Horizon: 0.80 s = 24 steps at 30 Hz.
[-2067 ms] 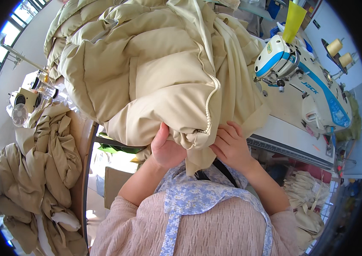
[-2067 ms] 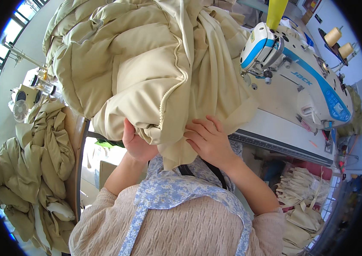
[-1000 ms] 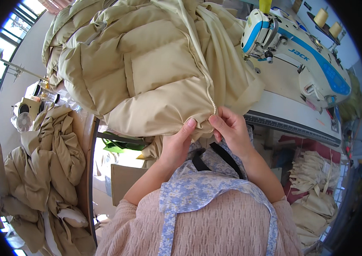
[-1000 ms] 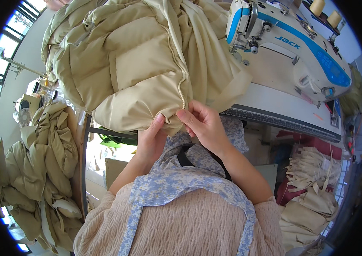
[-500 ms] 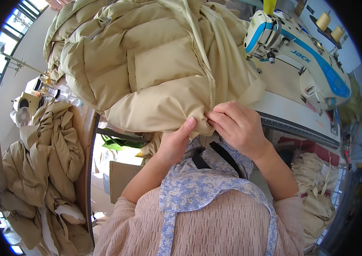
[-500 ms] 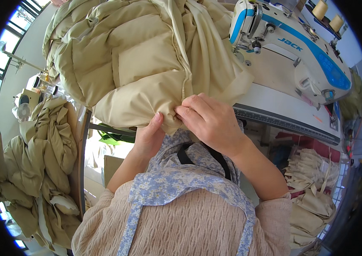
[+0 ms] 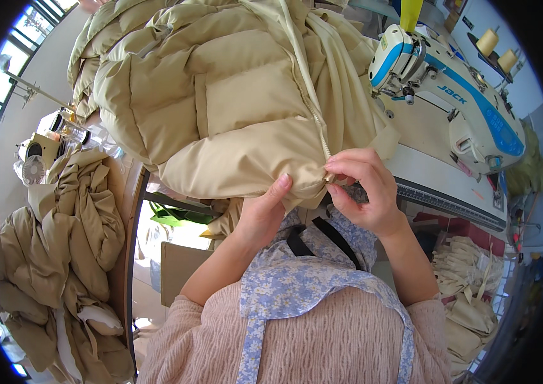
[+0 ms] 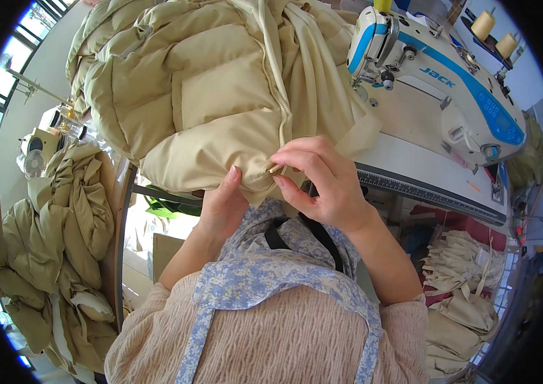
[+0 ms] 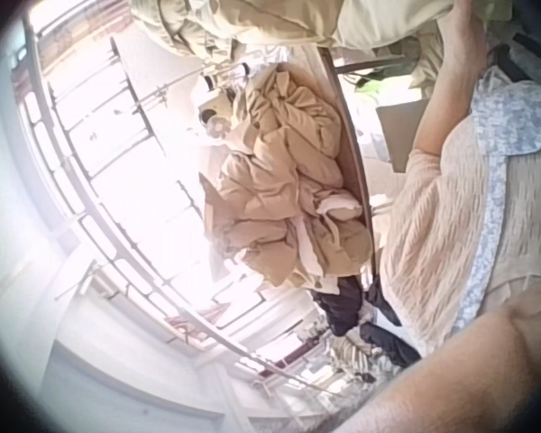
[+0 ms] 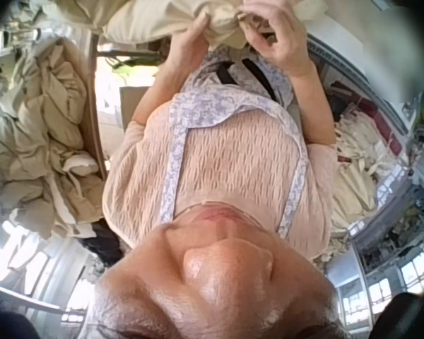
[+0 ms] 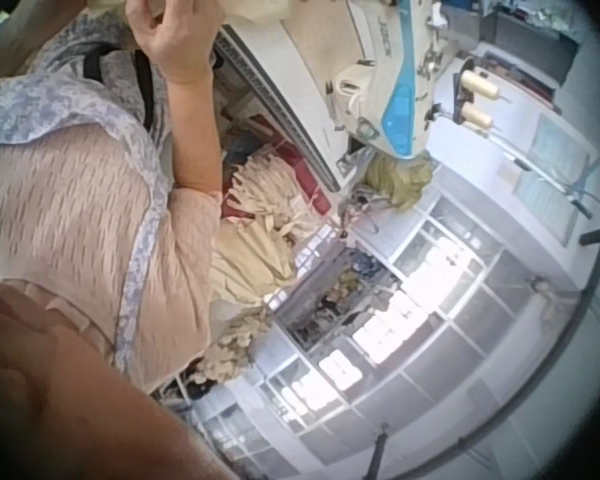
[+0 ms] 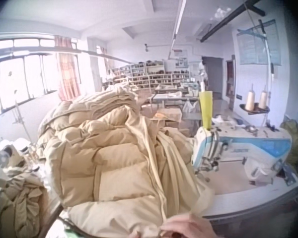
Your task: The person sews a beige puffer jacket using a sewing machine, aligning the zipper and stitching along the edge. They then turn the jacket inside out and zip it closed to inspect the finished seam.
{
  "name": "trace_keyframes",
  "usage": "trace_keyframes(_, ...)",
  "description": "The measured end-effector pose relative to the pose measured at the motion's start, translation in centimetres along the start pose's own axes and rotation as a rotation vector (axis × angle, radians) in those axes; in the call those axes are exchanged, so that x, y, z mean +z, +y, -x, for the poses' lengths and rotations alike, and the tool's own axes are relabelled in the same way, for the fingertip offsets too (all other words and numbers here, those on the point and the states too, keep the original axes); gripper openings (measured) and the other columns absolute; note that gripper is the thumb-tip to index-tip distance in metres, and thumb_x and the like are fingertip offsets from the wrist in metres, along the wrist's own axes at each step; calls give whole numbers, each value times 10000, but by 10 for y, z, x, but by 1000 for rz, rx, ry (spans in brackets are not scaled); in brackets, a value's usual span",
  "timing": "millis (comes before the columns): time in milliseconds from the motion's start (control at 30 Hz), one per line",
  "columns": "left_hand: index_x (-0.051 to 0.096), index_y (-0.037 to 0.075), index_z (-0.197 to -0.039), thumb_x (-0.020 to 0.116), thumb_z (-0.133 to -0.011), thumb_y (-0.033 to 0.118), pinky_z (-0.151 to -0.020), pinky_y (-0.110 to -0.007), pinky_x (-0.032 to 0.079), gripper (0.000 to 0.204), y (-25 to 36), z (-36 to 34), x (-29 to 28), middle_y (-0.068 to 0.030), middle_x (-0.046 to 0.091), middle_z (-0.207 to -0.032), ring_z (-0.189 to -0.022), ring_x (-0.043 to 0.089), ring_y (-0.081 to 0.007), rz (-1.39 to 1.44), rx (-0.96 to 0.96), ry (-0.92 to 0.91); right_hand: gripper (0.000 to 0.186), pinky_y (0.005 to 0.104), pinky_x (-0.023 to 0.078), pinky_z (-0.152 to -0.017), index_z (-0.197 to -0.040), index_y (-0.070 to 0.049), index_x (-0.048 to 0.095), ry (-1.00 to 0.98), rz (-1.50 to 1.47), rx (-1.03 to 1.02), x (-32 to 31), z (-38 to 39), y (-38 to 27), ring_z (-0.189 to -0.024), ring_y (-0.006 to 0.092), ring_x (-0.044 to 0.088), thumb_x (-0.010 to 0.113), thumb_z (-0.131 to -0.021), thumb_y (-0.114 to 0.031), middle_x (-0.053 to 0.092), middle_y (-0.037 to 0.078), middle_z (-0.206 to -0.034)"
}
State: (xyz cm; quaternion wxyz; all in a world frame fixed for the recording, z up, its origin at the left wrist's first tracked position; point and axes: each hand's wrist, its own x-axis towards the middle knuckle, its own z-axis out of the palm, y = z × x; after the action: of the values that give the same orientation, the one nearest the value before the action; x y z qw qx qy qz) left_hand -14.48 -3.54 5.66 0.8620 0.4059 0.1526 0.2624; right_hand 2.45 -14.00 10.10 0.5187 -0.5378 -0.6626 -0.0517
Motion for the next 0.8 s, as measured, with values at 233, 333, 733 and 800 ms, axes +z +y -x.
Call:
trace_keyframes(233,424,45,-1444,528,-1043,336,-1137,-411,358,506,5,-4,9,-87,525,-1434,-1346,484,-223,34,-18,85,79,253,509,-684,-980,-29,668,64,-317,413,7,4,-5,-809,131,626,702,-909,-23,619,62,-948)
trace_keyframes(333,417,45,-1451,556,-1031,327,-1142,-407,354,525,7,-5,6,-89,517,-1445,-1346,484,-226,117,-57,75,54,251,509,-717,-969,-22,668,107,-510,562,6,1,-4,-822,128,628,689,-919,-20,626,62,-954)
trace_keyframes(733,682,36,-1209,619,-1001,257,-894,-310,540,310,110,34,-76,-90,742,-1050,-1006,697,-194,-1200,-687,-765,133,292,564,-740,-1002,-40,690,-495,-310,435,1,137,23,-918,221,669,709,-881,-91,662,81,-1020)
trace_keyframes(800,669,4,-1205,589,-1011,157,-851,-296,564,261,147,-2,-44,-81,735,-1059,-979,706,-169,-1112,-433,-515,302,276,565,-749,-1181,-18,638,-103,-413,974,23,174,31,-971,169,651,706,-923,-158,643,96,-1070)
